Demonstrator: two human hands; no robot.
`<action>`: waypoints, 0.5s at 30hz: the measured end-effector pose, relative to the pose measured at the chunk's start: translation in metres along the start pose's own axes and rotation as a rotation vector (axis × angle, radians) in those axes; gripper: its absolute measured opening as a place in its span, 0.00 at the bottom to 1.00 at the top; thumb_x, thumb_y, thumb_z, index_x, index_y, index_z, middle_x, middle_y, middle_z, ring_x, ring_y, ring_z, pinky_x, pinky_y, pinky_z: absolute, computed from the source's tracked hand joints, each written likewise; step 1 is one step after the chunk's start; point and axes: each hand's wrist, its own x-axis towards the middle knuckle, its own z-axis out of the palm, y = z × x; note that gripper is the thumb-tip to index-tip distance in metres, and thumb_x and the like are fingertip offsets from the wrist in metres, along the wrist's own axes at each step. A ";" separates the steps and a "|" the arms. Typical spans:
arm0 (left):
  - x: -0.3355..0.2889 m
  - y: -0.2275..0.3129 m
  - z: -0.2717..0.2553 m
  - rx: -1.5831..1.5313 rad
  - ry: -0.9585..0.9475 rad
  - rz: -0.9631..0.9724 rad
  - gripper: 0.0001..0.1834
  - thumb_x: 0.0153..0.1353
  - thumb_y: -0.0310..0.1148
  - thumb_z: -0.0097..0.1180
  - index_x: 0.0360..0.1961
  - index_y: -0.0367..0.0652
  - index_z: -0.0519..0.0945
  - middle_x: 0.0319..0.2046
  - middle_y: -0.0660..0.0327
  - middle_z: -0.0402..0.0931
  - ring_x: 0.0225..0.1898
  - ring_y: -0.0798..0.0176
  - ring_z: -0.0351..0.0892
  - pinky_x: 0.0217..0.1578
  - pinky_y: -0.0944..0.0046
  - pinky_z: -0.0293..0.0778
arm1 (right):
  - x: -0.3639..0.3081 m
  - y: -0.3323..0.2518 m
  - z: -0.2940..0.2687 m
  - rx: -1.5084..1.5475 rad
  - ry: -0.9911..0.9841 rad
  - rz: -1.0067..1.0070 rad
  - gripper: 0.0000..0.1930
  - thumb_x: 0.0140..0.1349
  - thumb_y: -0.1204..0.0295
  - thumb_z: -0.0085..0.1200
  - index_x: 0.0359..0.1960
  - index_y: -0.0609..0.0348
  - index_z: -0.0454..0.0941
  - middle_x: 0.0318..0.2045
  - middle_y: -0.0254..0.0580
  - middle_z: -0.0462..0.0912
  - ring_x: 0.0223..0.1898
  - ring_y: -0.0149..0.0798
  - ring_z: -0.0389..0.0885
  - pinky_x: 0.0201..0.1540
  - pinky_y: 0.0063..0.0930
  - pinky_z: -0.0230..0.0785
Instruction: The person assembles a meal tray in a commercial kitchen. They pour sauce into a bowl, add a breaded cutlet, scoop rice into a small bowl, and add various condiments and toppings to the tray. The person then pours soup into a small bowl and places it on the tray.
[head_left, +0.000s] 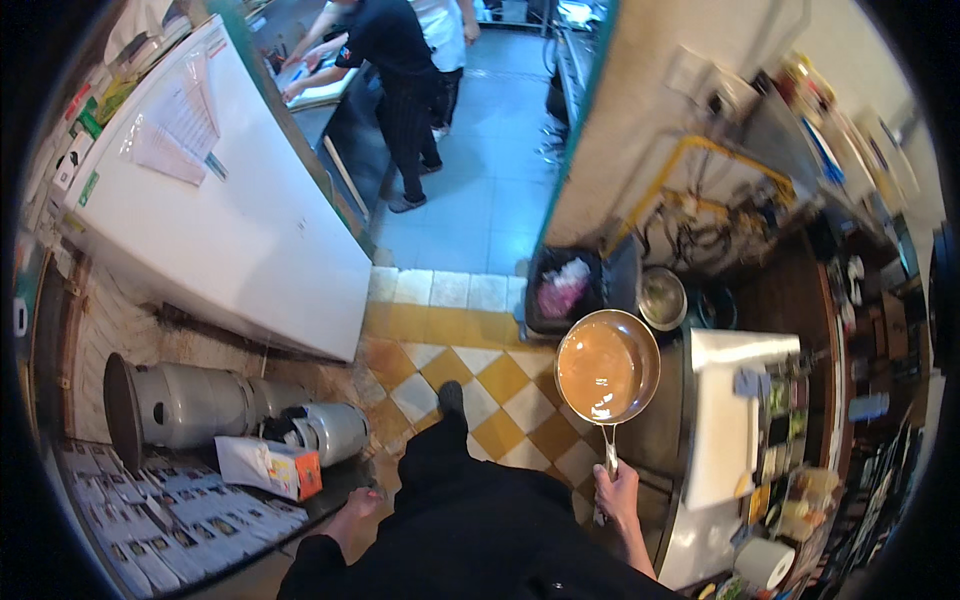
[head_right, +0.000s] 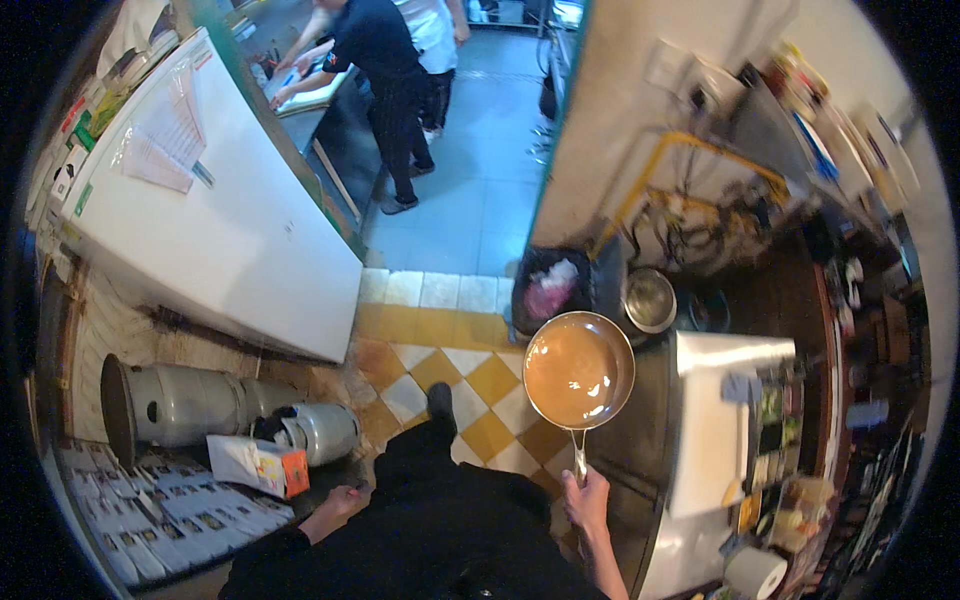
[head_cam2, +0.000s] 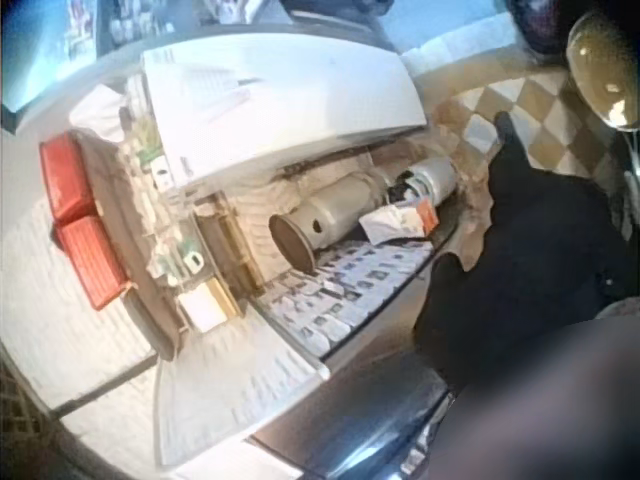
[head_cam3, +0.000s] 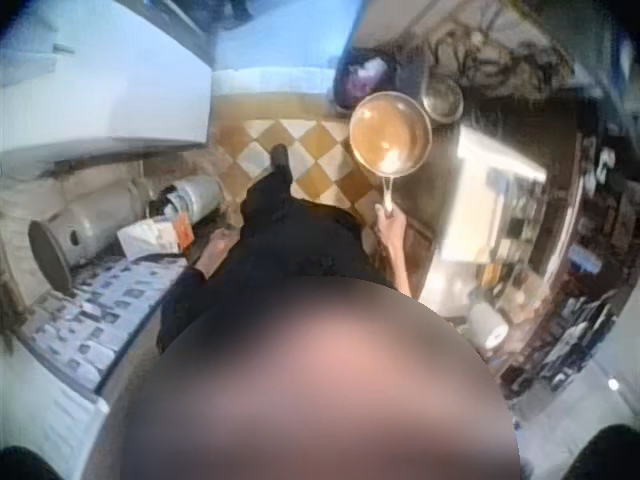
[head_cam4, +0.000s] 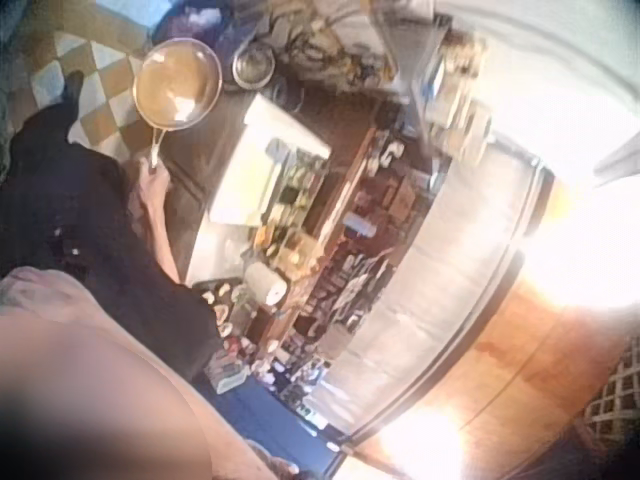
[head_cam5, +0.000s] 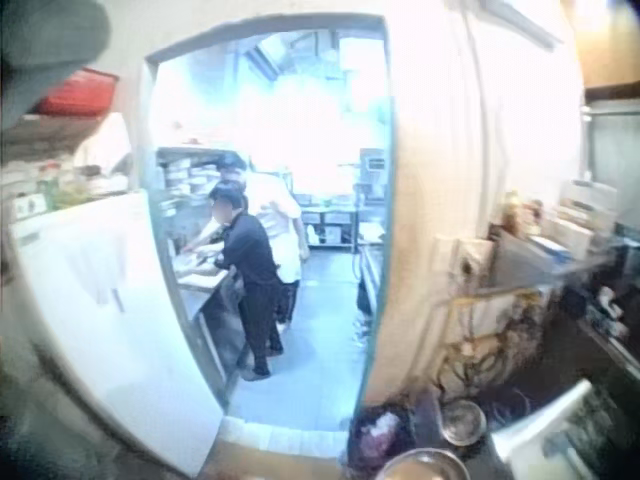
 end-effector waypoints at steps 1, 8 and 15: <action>0.008 -0.002 -0.030 -0.024 -0.027 0.005 0.22 0.60 0.54 0.61 0.45 0.49 0.87 0.48 0.50 0.84 0.53 0.46 0.82 0.56 0.51 0.75 | 0.025 -0.041 0.020 0.002 0.009 -0.072 0.12 0.66 0.71 0.57 0.26 0.61 0.71 0.16 0.28 0.69 0.17 0.23 0.66 0.19 0.26 0.60; 0.103 0.042 -0.294 -0.246 0.313 0.085 0.22 0.57 0.46 0.67 0.42 0.38 0.84 0.41 0.47 0.84 0.47 0.45 0.83 0.53 0.52 0.76 | 0.234 -0.176 0.163 0.223 -0.094 0.080 0.11 0.69 0.69 0.55 0.29 0.59 0.70 0.14 0.31 0.69 0.09 0.27 0.66 0.10 0.27 0.57; 0.233 0.141 -0.561 -0.210 0.880 0.231 0.20 0.57 0.41 0.66 0.46 0.39 0.79 0.42 0.48 0.78 0.42 0.41 0.79 0.47 0.48 0.75 | 0.460 -0.334 0.249 0.348 -0.007 0.102 0.13 0.67 0.68 0.55 0.28 0.65 0.74 0.14 0.36 0.73 0.10 0.32 0.72 0.12 0.31 0.64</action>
